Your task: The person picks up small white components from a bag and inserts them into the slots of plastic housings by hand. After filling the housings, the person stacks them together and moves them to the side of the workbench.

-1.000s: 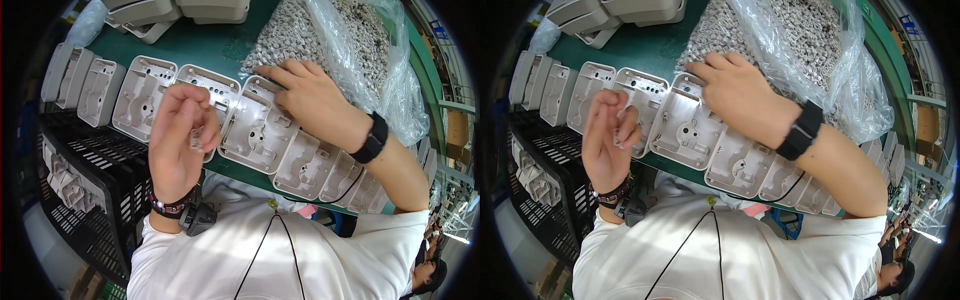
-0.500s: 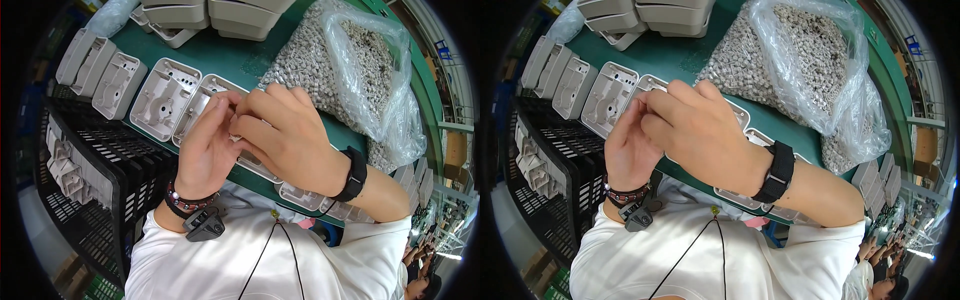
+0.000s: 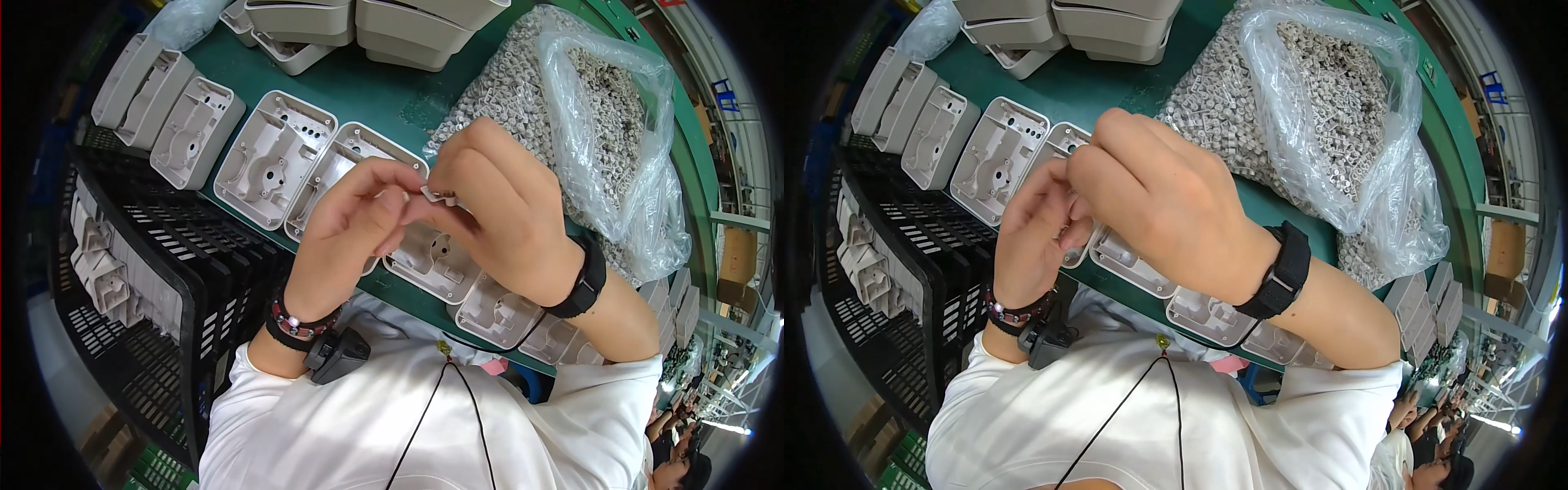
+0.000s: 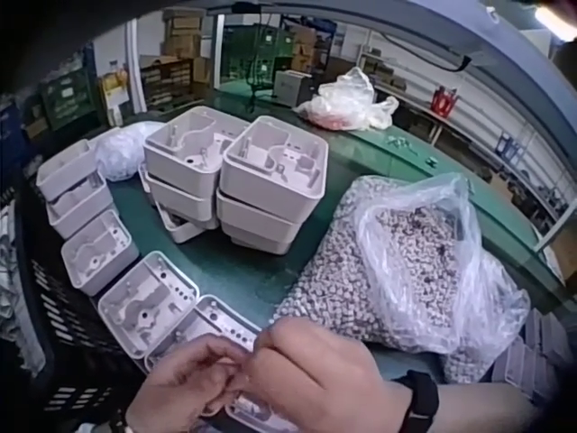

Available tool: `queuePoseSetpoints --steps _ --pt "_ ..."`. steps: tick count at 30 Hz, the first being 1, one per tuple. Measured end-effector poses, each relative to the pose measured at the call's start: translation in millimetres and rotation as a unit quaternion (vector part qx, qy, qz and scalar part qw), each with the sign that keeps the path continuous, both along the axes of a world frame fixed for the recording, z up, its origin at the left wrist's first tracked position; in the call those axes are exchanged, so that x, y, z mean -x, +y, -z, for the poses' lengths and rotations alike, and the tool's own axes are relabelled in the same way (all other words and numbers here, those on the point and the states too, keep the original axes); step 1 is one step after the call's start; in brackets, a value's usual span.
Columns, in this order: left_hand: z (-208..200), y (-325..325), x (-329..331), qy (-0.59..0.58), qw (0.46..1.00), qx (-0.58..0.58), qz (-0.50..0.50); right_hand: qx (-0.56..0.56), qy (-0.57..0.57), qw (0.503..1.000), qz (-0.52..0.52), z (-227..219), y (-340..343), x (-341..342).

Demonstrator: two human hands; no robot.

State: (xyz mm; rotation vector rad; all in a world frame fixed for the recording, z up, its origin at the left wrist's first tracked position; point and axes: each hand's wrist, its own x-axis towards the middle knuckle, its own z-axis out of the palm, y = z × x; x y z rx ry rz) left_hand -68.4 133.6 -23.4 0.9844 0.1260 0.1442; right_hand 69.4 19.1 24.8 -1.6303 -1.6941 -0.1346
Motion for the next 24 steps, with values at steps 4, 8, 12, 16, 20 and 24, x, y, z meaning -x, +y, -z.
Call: queuePoseSetpoints --steps 4,8,12,16,20,24 --pt "-15 -7 1 0.009 1.0 -0.001 -0.013 0.024 -0.022 0.999 0.001 0 0 0" --pt "-10 -10 -2 0.046 0.996 -0.061 -0.047 0.068 -0.016 0.997 0.019 0 2 10" --pt "-7 -6 -4 0.05 0.986 -0.114 -0.113 0.092 0.045 0.994 0.028 -2 3 18" --pt "-9 1 0 0.06 0.977 -0.167 -0.117 0.123 0.09 0.988 0.018 -7 3 8" --pt "-7 6 7 0.055 0.975 -0.177 -0.124 0.15 0.145 0.978 -0.013 -13 9 3" --pt "0 7 10 0.039 0.982 -0.124 -0.136 0.154 0.218 0.963 -0.033 -15 14 6"
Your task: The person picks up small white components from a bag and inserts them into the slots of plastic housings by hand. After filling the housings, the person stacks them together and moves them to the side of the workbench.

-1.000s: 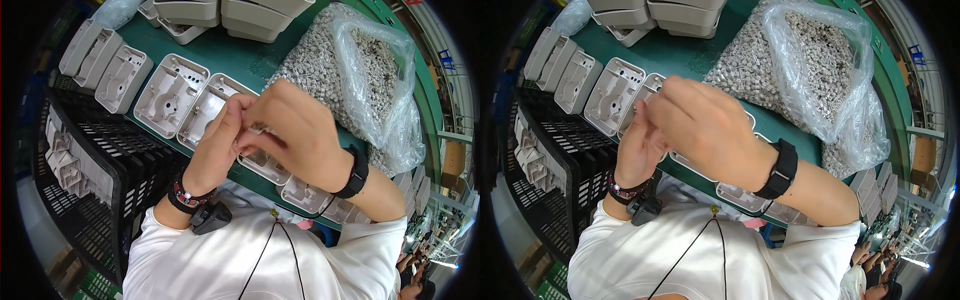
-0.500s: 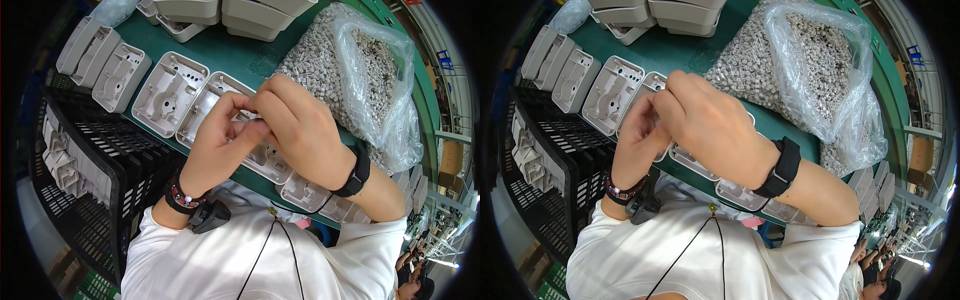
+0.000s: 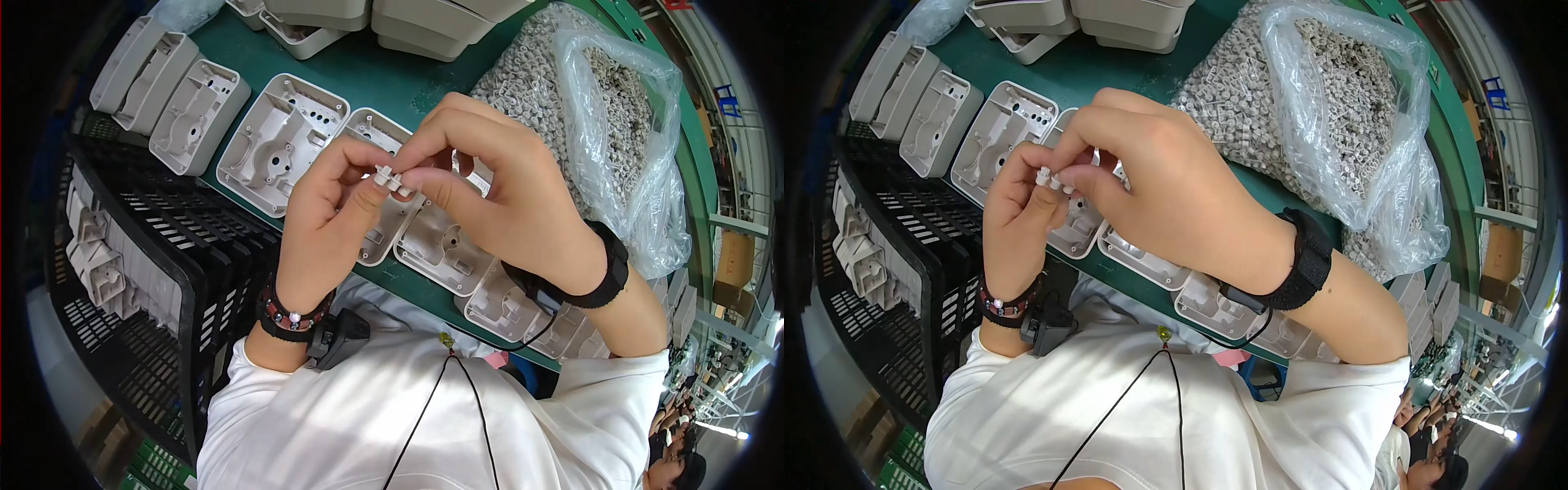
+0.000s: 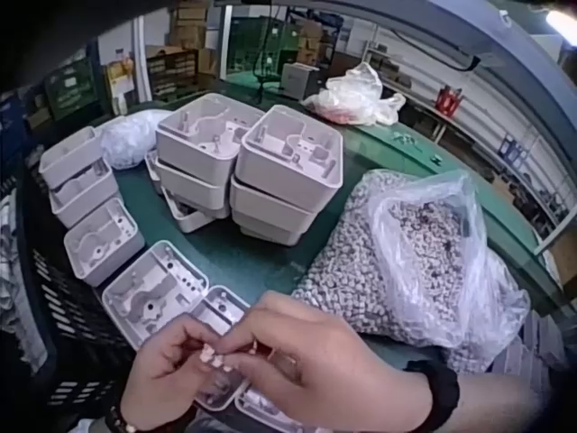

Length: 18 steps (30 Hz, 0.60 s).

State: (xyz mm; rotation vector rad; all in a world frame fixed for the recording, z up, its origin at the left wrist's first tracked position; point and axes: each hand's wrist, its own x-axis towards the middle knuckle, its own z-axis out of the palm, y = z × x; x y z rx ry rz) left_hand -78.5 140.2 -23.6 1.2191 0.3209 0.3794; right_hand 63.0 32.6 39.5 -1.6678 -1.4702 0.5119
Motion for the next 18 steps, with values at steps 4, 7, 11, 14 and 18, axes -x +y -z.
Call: queuePoseSetpoints --steps 4,7,11,14,18 --pt "2 2 2 -0.027 0.999 0.024 -0.006 -0.006 0.014 1.0 -0.008 4 5 0" --pt "3 4 3 -0.024 0.999 0.025 -0.02 -0.007 -0.02 1.0 -0.017 2 11 -1" --pt "-1 9 7 -0.012 0.995 0.014 -0.098 0.009 -0.121 0.993 -0.008 0 19 -14" --pt "-3 16 9 -0.027 0.978 0.009 -0.206 0.043 -0.2 0.978 0.032 13 24 -31" --pt "-5 28 19 -0.099 0.951 0.125 -0.263 0.044 -0.354 0.933 -0.049 44 31 -28"
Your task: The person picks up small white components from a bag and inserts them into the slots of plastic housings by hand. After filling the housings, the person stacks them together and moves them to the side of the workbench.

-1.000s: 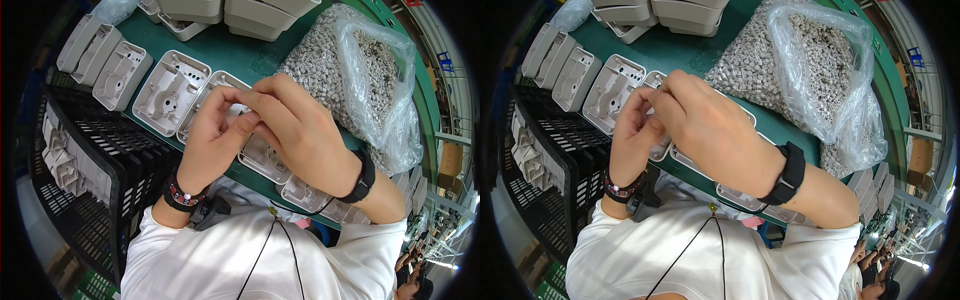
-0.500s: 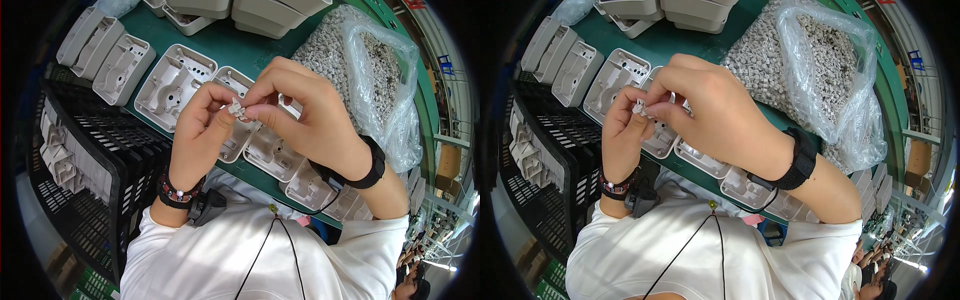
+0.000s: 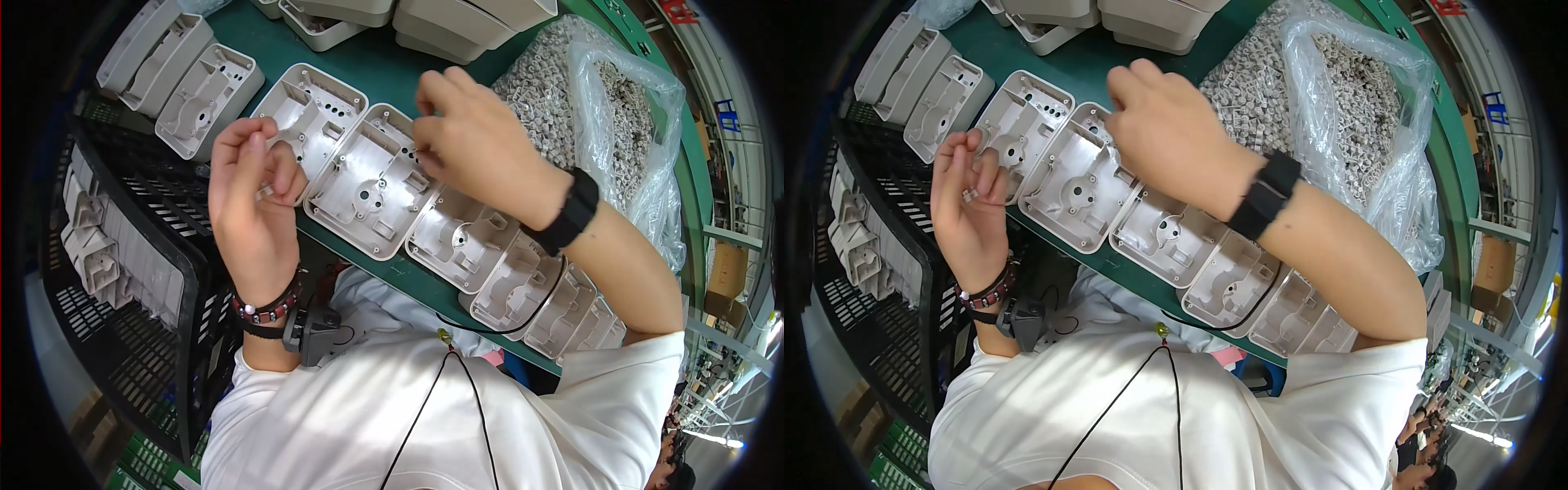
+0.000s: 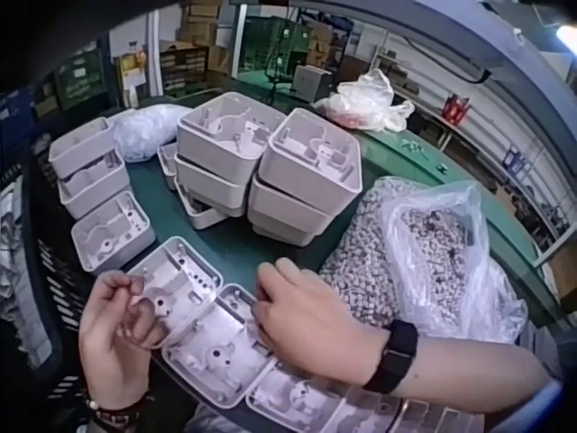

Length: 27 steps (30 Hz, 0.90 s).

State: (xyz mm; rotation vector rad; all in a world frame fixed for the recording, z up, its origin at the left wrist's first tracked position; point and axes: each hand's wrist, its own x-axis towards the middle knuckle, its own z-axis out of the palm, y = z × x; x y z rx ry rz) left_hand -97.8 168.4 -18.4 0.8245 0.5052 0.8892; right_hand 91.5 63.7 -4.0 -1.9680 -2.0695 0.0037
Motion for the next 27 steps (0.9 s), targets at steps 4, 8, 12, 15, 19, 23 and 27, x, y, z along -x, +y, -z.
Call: queuePoseSetpoints --steps 4,8,12,15,19,23,27 --pt "1 1 11 -0.034 0.999 -0.006 -0.014 0.009 -0.107 0.994 -0.02 18 12 6" --pt "0 -2 16 -0.05 0.999 0.001 -0.008 0.028 -0.105 0.994 -0.028 22 14 5" --pt "0 -3 16 -0.026 0.999 0.008 -0.034 0.052 -0.094 0.994 -0.009 21 8 5" --pt "2 -3 17 -0.088 0.991 0.091 0.046 0.094 -0.032 0.994 -0.039 10 -1 -7" --pt "16 -2 16 -0.153 0.969 0.156 0.116 -0.01 0.053 0.998 -0.012 -1 -1 -3" --pt "9 -7 8 -0.165 0.951 0.206 0.161 -0.106 0.077 0.991 -0.007 -28 7 33" --pt "4 -7 7 -0.189 0.922 0.245 0.231 -0.152 0.066 0.985 -0.049 -32 14 57"
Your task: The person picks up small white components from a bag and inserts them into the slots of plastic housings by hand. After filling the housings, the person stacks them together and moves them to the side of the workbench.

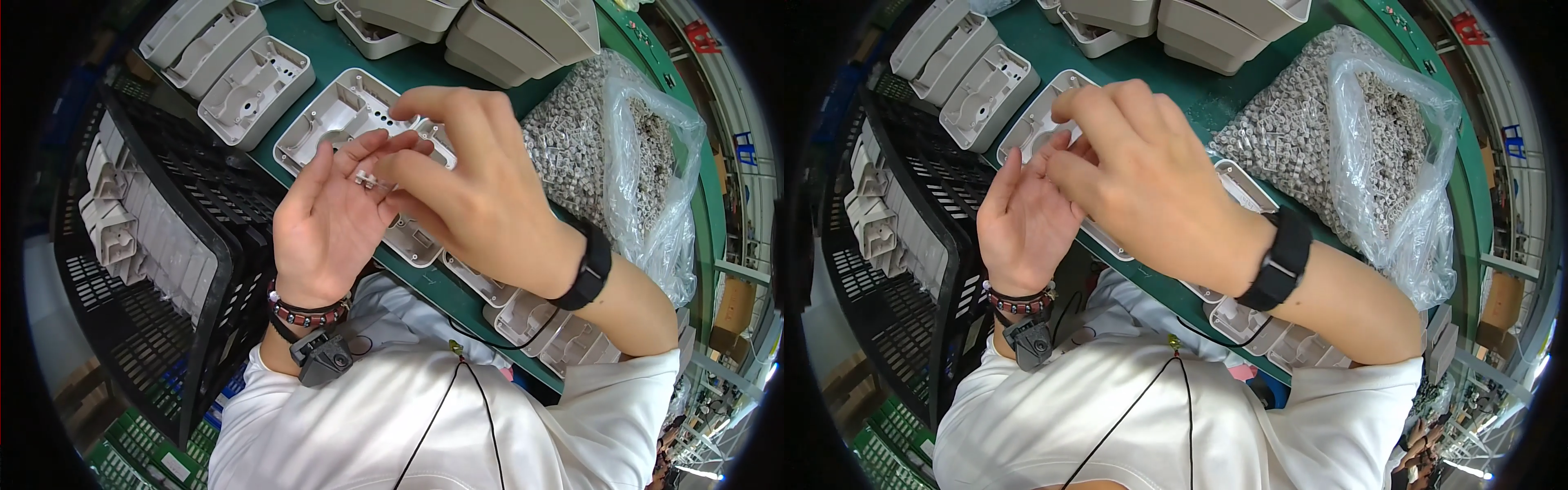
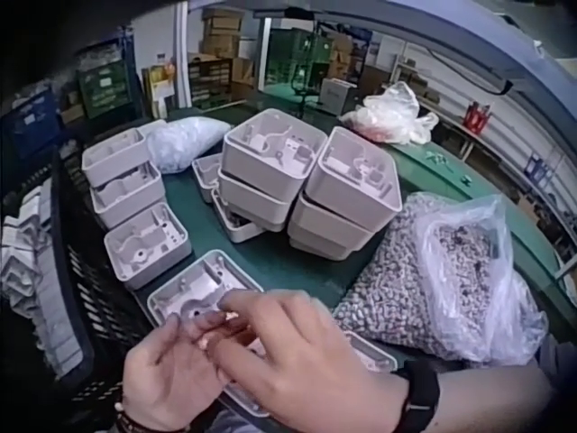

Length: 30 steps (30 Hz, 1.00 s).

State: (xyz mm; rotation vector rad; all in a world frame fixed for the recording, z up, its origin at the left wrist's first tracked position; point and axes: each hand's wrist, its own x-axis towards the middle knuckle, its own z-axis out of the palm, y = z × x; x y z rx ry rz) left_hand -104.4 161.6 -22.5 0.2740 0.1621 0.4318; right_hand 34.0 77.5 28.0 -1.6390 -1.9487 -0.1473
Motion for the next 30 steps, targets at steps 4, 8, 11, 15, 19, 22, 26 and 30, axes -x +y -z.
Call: queuePoseSetpoints --steps 4,8,11,15,19,22,26,30 --pt "4 -2 3 -0.034 0.997 -0.064 -0.006 0.001 0.023 1.0 0.002 12 5 5" --pt "-2 -3 1 -0.007 1.0 -0.022 0.01 -0.051 0.036 0.998 -0.015 22 7 7" --pt "6 1 4 -0.047 0.999 -0.006 0.017 -0.09 -0.053 0.994 -0.031 20 3 10" --pt "7 -1 5 -0.029 0.999 -0.039 0.004 -0.048 -0.054 0.997 0.029 14 7 8" --pt "4 -2 4 0.032 0.993 -0.111 -0.018 -0.002 -0.05 0.998 0.047 11 12 9" --pt "-1 -5 6 0.072 0.983 -0.167 -0.039 0.029 -0.038 0.998 0.049 6 18 12" --pt "-3 -7 10 0.113 0.963 -0.227 -0.092 0.058 -0.017 0.998 0.025 -1 30 14" --pt "2 3 23 0.134 0.925 -0.257 -0.245 0.045 -0.015 0.997 0.068 7 55 -9"
